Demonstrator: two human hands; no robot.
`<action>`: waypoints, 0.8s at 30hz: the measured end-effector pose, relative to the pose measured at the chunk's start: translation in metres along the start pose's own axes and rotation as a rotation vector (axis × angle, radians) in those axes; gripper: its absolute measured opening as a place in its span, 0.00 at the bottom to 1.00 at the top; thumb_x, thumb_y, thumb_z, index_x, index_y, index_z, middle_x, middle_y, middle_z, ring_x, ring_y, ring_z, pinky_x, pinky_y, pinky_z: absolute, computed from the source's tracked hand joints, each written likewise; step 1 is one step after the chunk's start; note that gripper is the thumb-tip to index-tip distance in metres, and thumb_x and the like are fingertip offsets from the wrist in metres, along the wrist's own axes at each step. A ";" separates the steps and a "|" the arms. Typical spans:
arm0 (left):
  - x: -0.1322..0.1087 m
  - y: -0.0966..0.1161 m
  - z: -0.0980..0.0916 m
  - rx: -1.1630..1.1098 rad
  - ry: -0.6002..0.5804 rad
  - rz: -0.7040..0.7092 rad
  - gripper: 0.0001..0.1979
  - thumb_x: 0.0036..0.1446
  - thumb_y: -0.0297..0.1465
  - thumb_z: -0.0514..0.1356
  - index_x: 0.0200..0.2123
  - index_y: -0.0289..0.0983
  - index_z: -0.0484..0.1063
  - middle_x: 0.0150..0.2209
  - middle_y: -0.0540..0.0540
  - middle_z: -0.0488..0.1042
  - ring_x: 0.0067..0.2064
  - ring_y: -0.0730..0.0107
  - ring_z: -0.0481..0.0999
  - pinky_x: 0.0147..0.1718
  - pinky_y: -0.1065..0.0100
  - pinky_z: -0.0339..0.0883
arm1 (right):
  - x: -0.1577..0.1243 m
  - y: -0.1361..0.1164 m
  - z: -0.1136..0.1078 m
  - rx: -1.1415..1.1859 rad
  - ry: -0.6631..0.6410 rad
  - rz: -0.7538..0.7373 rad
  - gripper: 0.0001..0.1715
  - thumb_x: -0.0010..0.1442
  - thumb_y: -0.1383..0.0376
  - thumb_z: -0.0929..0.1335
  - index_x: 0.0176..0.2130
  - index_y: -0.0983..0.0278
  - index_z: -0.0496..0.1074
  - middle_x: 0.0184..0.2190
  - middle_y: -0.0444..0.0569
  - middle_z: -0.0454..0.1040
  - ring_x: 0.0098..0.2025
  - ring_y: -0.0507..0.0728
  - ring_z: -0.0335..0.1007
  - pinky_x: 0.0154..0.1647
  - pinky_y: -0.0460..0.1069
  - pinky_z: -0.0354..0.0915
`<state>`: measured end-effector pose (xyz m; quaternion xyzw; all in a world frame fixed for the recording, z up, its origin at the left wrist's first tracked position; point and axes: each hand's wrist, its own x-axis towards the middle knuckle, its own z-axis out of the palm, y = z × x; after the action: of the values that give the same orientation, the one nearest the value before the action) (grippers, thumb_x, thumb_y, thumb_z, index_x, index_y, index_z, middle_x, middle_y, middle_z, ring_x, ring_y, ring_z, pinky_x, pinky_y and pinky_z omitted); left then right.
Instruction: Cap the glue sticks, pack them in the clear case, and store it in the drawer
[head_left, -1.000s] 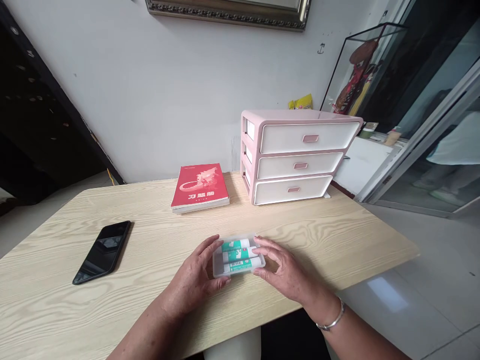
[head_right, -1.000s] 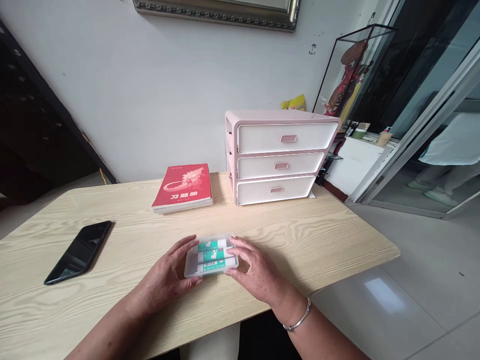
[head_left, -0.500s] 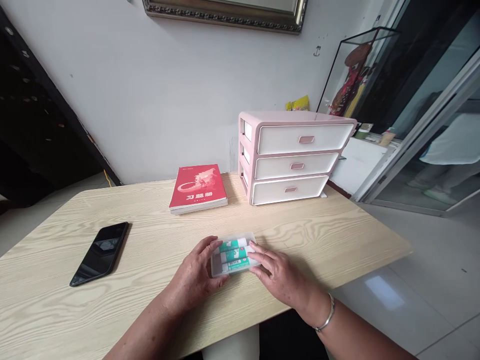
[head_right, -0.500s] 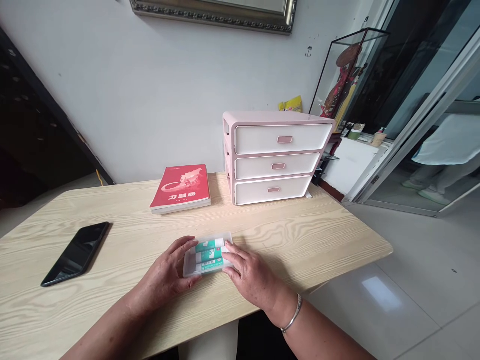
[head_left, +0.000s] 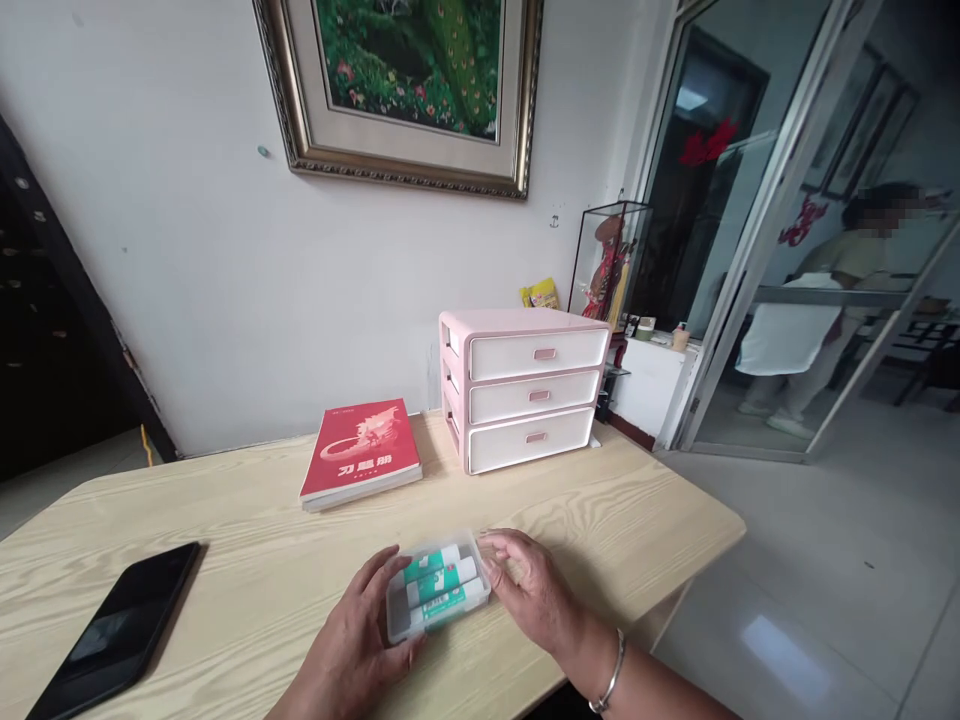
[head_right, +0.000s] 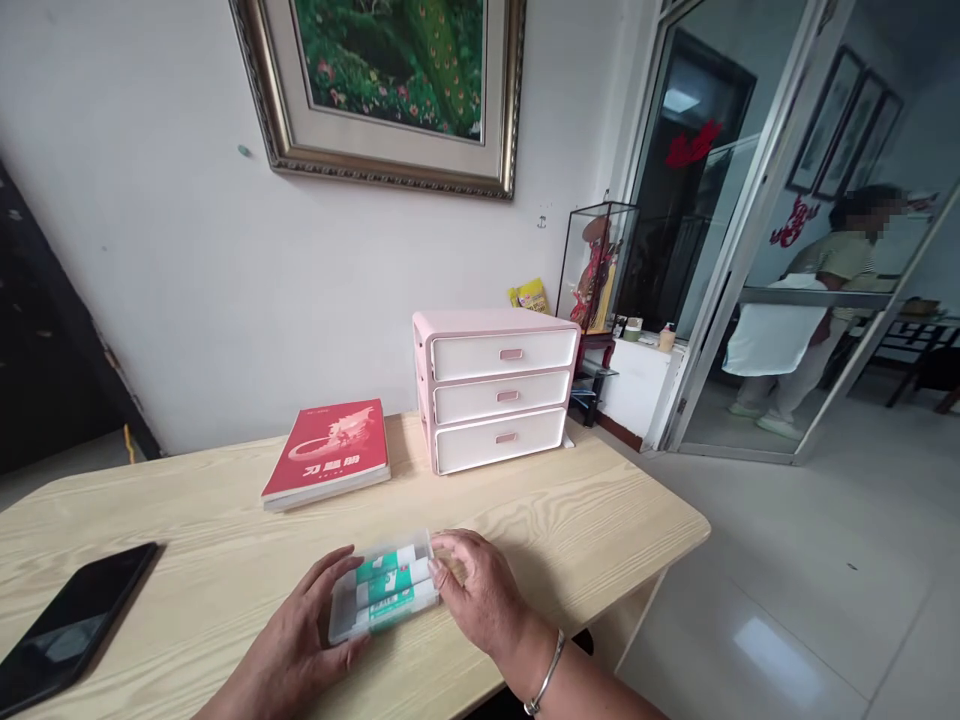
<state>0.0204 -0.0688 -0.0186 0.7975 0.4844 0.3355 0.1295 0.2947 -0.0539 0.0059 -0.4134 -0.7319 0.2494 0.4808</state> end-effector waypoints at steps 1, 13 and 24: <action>0.000 -0.001 0.001 0.002 0.012 -0.015 0.34 0.49 0.33 0.66 0.60 0.40 0.63 0.62 0.36 0.64 0.61 0.49 0.69 0.57 0.53 0.68 | 0.007 0.005 -0.001 0.082 0.075 0.087 0.19 0.64 0.55 0.68 0.49 0.62 0.76 0.46 0.55 0.78 0.47 0.61 0.75 0.49 0.54 0.71; 0.005 -0.007 0.007 -0.015 0.076 0.014 0.38 0.43 0.35 0.69 0.60 0.40 0.65 0.57 0.38 0.71 0.56 0.50 0.74 0.53 0.59 0.72 | 0.123 0.066 -0.033 0.767 0.594 0.768 0.17 0.62 0.52 0.69 0.39 0.63 0.67 0.33 0.53 0.77 0.32 0.57 0.77 0.29 0.48 0.74; 0.005 -0.009 0.010 -0.160 0.034 0.010 0.33 0.45 0.38 0.70 0.57 0.47 0.72 0.54 0.41 0.72 0.55 0.53 0.75 0.52 0.64 0.72 | 0.170 0.096 -0.040 0.835 0.651 0.910 0.19 0.64 0.51 0.68 0.34 0.63 0.66 0.24 0.44 0.70 0.24 0.52 0.71 0.26 0.46 0.71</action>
<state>0.0224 -0.0585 -0.0289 0.7812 0.4542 0.3871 0.1831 0.3328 0.1395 0.0334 -0.5132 -0.1473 0.5501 0.6421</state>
